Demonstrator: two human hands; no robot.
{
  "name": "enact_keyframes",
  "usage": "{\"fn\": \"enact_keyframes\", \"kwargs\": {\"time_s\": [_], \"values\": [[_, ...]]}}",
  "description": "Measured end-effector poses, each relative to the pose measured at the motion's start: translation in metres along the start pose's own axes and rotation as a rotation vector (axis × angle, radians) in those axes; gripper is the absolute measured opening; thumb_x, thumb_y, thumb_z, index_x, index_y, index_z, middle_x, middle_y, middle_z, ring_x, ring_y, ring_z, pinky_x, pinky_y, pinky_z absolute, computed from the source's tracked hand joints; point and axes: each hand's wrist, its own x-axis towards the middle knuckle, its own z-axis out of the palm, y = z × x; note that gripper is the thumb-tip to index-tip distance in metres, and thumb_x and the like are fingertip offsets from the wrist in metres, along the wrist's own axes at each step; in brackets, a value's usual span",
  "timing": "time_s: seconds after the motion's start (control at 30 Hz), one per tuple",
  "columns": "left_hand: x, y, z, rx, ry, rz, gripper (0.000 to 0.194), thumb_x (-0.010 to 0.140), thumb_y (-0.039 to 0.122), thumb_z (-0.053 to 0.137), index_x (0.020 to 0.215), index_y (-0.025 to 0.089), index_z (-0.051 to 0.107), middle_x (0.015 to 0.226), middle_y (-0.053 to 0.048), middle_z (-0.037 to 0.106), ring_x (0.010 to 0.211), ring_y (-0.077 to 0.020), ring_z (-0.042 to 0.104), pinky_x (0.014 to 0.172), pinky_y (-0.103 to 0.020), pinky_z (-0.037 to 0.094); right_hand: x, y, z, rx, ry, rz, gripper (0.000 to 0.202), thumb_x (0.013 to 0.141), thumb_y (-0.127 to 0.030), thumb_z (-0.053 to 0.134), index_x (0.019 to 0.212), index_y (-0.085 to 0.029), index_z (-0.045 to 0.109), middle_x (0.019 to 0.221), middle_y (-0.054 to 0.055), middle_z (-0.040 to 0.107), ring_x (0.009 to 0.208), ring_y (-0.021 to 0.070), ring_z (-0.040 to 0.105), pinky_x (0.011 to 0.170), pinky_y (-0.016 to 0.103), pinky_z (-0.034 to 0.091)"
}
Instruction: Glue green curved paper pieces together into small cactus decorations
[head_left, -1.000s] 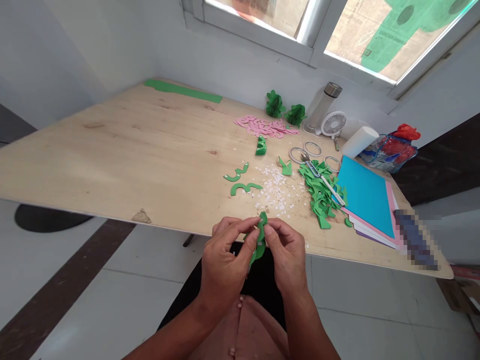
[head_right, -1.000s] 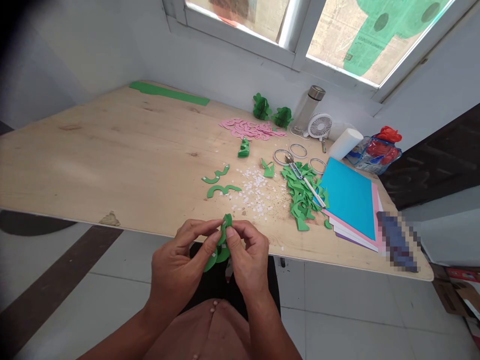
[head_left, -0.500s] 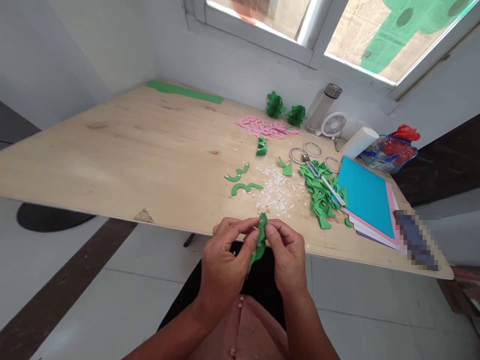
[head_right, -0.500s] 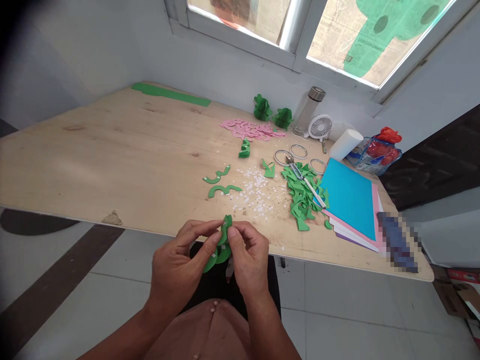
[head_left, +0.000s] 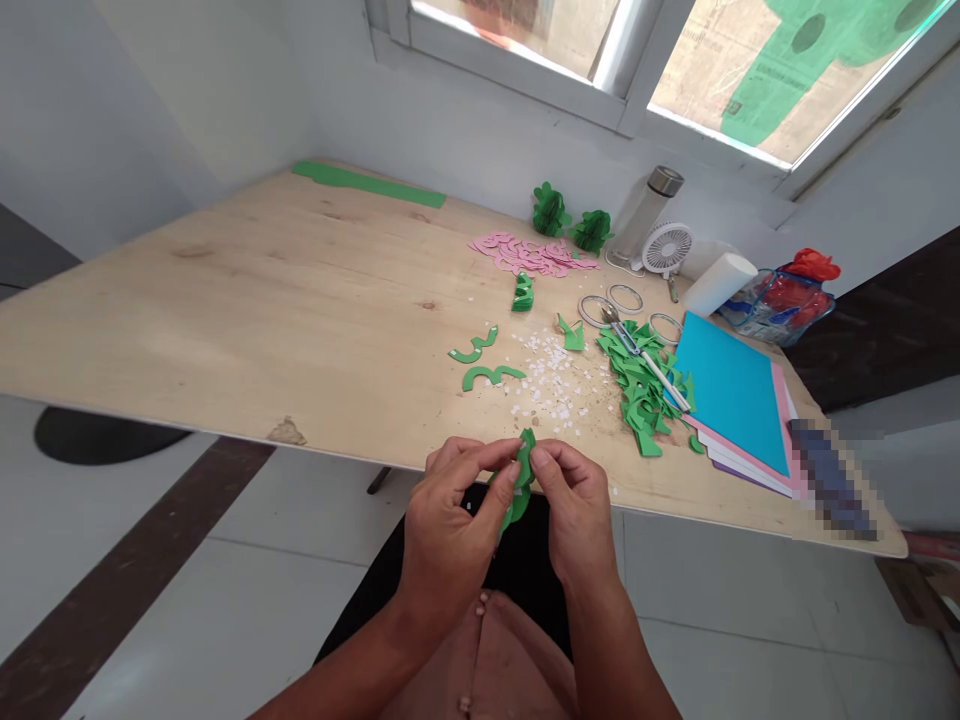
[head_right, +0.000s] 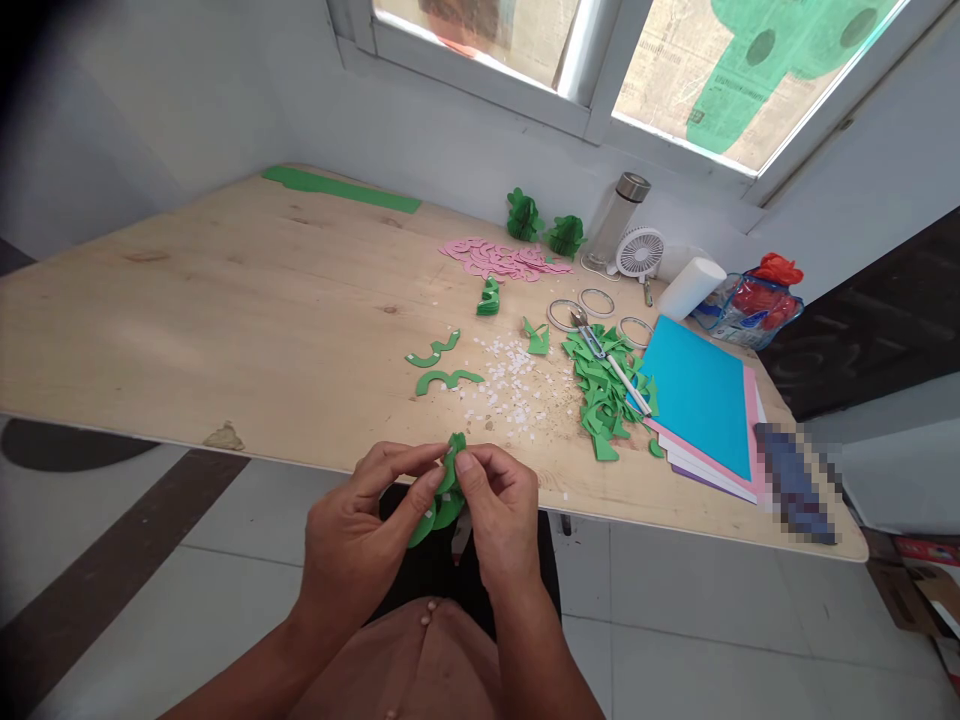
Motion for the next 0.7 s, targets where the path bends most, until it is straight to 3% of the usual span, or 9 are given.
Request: {"fn": "enact_keyframes", "kwargs": {"time_s": [0.37,0.7], "values": [[0.0000,-0.0015,0.0001,-0.035,-0.023,-0.025,0.015,0.084,0.026,0.061,0.095,0.025,0.071,0.084,0.000,0.068,0.080,-0.0165,0.065,0.075,-0.031,0.051,0.0004,0.0010,-0.0005,0.030,0.001,0.018,0.019,0.080,-0.035,0.065,0.072,-0.019,0.071,0.063,0.000,0.064,0.065,0.0133,0.055,0.061,0.023,0.045],[-0.0002,-0.0015,0.0004,0.022,-0.013,0.034,0.015,0.084,0.023,0.061,0.096,0.023,0.070,0.083,0.000,0.067,0.077,-0.0161,0.065,0.075,-0.032,0.050,-0.0003,0.0011,0.0002,0.028,0.003,0.014,0.018,0.081,-0.034,0.064,0.074,-0.019,0.072,0.063,-0.001,0.064,0.065,0.0126,0.054,0.061,0.023,0.044]]}}
